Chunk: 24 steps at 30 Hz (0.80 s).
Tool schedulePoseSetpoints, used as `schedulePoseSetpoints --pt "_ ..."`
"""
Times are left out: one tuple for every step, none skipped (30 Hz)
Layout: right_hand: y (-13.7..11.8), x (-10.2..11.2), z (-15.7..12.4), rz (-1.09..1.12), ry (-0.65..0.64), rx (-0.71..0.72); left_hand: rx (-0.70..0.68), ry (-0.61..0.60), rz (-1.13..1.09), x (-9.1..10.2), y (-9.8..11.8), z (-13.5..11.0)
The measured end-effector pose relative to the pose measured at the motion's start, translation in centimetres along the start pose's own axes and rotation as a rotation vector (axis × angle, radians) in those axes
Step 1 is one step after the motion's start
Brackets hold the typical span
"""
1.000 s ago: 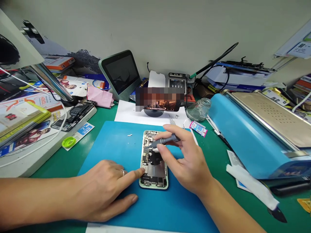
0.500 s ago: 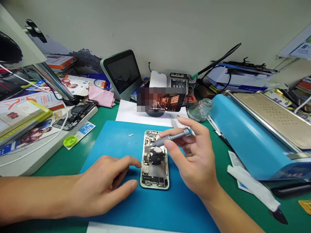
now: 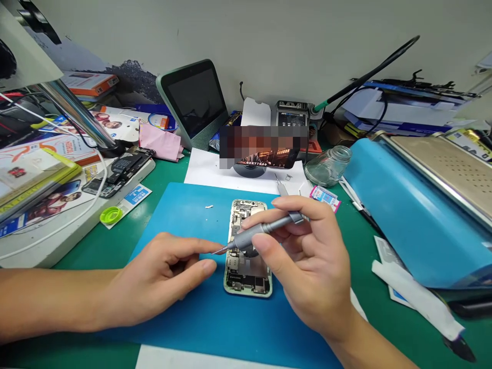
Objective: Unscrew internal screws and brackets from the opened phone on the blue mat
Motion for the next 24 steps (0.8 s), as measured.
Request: schedulePoseSetpoints --pt "-0.01 0.00 0.00 -0.009 0.000 -0.007 0.001 -0.002 -0.005 0.03 0.03 0.00" --pt "-0.02 -0.01 -0.01 -0.017 0.000 -0.010 0.004 -0.006 -0.008 0.04 0.04 0.00" --pt "-0.03 -0.03 -0.02 -0.023 -0.002 -0.012 0.007 -0.006 -0.011 0.03 0.05 -0.01" --pt "-0.04 -0.06 -0.04 -0.028 -0.002 -0.014 0.009 -0.002 -0.012 0.02 0.04 -0.02" --pt "-0.05 -0.08 -0.07 -0.033 0.002 -0.015 0.006 0.007 -0.012 0.00 0.04 -0.03" --pt "-0.06 -0.11 -0.10 -0.039 0.004 -0.018 -0.001 0.018 -0.011 -0.03 0.03 -0.04" --pt "-0.07 -0.13 -0.12 -0.045 0.008 -0.019 -0.006 0.028 -0.008 -0.06 0.01 -0.05" --pt "-0.09 -0.16 -0.15 -0.050 0.009 -0.019 -0.008 0.035 -0.007 -0.09 -0.01 -0.06" --pt "-0.12 -0.19 -0.16 -0.054 0.005 -0.015 -0.006 0.037 -0.007 -0.11 -0.03 -0.08" --pt "-0.16 -0.22 -0.17 -0.057 -0.001 -0.008 -0.001 0.034 -0.006 -0.13 -0.05 -0.09" --pt "-0.19 -0.25 -0.16 -0.061 -0.007 0.000 0.007 0.030 -0.005 -0.13 -0.08 -0.11" --pt "-0.22 -0.26 -0.14 -0.065 -0.013 0.010 0.013 0.026 -0.003 -0.12 -0.09 -0.11" --pt "-0.25 -0.26 -0.11 -0.071 -0.017 0.020 0.015 0.023 -0.001 -0.11 -0.09 -0.11" --pt "-0.26 -0.24 -0.09 -0.077 -0.020 0.026 0.015 0.025 0.004 -0.08 -0.09 -0.11" --pt "-0.26 -0.21 -0.07 -0.081 -0.023 0.033 0.006 0.024 0.004 -0.05 -0.07 -0.10" --pt "-0.26 -0.17 -0.06 -0.083 -0.024 0.040 0.006 0.025 0.007 -0.03 -0.05 -0.08" --pt "-0.24 -0.11 -0.07 -0.085 -0.025 0.045 0.003 0.027 0.009 -0.01 -0.04 -0.08" --pt "-0.21 -0.05 -0.09 -0.086 -0.025 0.047 0.001 0.029 0.010 0.00 -0.03 -0.08" --pt "-0.18 0.00 -0.12 -0.087 -0.024 0.048 0.000 0.031 0.011 0.00 -0.02 -0.10" --pt "-0.15 0.04 -0.15 -0.090 -0.024 0.044 0.000 0.031 0.012 0.00 -0.02 -0.12" --pt "-0.11 0.06 -0.18 -0.094 -0.022 0.038 0.000 0.031 0.013 -0.01 -0.03 -0.13" --pt "-0.08 0.07 -0.20 -0.098 -0.024 0.033 0.001 0.028 0.014 -0.02 -0.03 -0.14" --pt "-0.06 0.07 -0.21 -0.103 -0.028 0.031 0.002 0.026 0.016 -0.03 -0.03 -0.14" --pt "-0.04 0.06 -0.22 -0.110 -0.031 0.031 0.002 0.024 0.016 -0.04 -0.03 -0.11"
Point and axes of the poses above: each hand's wrist, its own z-axis towards the middle knuckle, its own x-axis out of the back of the hand, y = z × x, the point moved 1 cm from there along z, towards the middle knuckle, and after that the axes turned 7 degrees about y, right-handed, at the moved point
